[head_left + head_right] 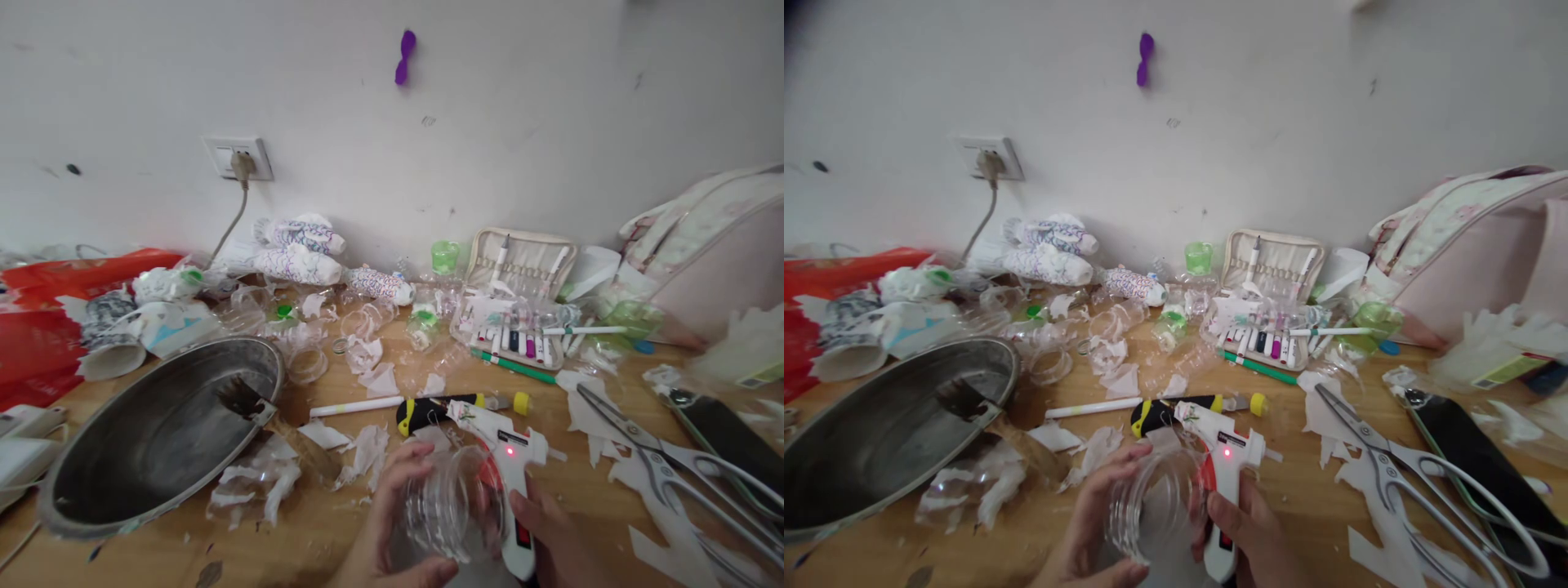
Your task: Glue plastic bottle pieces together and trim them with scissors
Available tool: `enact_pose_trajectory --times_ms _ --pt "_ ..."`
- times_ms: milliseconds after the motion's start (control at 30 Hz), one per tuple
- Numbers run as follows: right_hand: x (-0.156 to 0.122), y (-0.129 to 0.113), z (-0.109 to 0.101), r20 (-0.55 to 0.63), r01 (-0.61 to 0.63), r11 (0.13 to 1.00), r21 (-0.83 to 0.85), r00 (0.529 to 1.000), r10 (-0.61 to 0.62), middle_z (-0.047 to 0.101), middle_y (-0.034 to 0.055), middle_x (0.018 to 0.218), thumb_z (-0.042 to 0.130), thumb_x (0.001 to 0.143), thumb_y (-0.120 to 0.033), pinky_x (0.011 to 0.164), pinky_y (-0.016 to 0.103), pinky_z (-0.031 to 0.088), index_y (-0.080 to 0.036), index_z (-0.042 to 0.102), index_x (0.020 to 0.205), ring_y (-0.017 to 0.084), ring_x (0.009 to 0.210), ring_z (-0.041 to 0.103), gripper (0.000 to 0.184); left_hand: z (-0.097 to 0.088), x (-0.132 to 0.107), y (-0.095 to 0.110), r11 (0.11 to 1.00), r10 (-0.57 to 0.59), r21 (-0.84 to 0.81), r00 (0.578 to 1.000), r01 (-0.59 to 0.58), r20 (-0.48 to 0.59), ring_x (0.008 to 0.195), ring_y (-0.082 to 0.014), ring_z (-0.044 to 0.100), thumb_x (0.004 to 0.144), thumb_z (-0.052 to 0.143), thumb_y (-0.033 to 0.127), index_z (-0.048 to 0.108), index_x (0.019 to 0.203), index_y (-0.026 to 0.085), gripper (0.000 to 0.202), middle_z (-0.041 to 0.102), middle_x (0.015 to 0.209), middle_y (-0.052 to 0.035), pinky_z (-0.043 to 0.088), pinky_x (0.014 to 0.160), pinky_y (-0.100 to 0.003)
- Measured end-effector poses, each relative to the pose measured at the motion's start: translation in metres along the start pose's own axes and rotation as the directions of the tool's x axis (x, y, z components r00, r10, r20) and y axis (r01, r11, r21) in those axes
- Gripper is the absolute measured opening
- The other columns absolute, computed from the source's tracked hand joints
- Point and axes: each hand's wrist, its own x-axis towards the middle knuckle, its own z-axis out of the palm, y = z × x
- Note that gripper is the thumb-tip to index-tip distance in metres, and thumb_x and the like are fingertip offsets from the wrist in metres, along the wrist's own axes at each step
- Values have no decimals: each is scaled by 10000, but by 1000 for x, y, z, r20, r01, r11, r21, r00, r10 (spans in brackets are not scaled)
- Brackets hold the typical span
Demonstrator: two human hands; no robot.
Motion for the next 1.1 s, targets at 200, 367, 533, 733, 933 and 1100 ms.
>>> enact_pose_trajectory --times_ms 200,367,533,733,933,1100 --pt "-4 3 -2 2 -53 994 -94 999 54 585 -26 524 782 551 -497 490 204 348 -217 620 777 99 488 496 394 9 -2 -5 964 193 219 966 -153 -174 1211 -312 426 703 729 190 597 1107 392 471 493 1260 -62 331 998 -447" --pt "-2 10 -8 -33 -99 972 -211 995 94 574 -43 518 796 526 -503 488 225 370 -191 593 833 105 462 472 482 1 -1 -9 740 454 554 891 -381 7 1196 -284 439 738 688 156 575 1150 394 489 535 1208 -60 354 990 -443" --pt "0 10 -9 -57 -122 949 -290 992 110 638 -6 632 798 511 -490 511 240 420 -175 610 957 143 534 540 578 -10 8 -9 320 678 732 685 -601 266 1150 -225 466 824 606 261 655 969 313 162 557 1127 -3 422 913 -341" --pt "0 6 -5 -117 -93 939 -332 992 57 685 21 699 783 489 -397 586 281 473 -190 612 869 214 668 628 465 -9 11 -2 265 660 745 678 -613 323 1180 -218 422 843 589 248 661 899 326 120 511 1144 31 352 937 -328" --pt "3 14 -4 -206 -17 931 -364 977 -63 660 -26 608 739 493 -369 597 286 477 -223 550 838 188 596 616 420 -12 11 -6 156 670 742 622 -652 405 1178 -247 421 846 571 255 669 975 345 186 531 1121 4 316 954 -356" --pt "0 15 2 -275 -6 942 -337 957 -93 642 -38 567 749 450 -347 539 262 458 -227 522 793 174 548 598 428 -12 8 -14 132 666 755 621 -642 412 1148 -252 447 793 621 262 649 984 360 217 570 1087 9 339 939 -376"
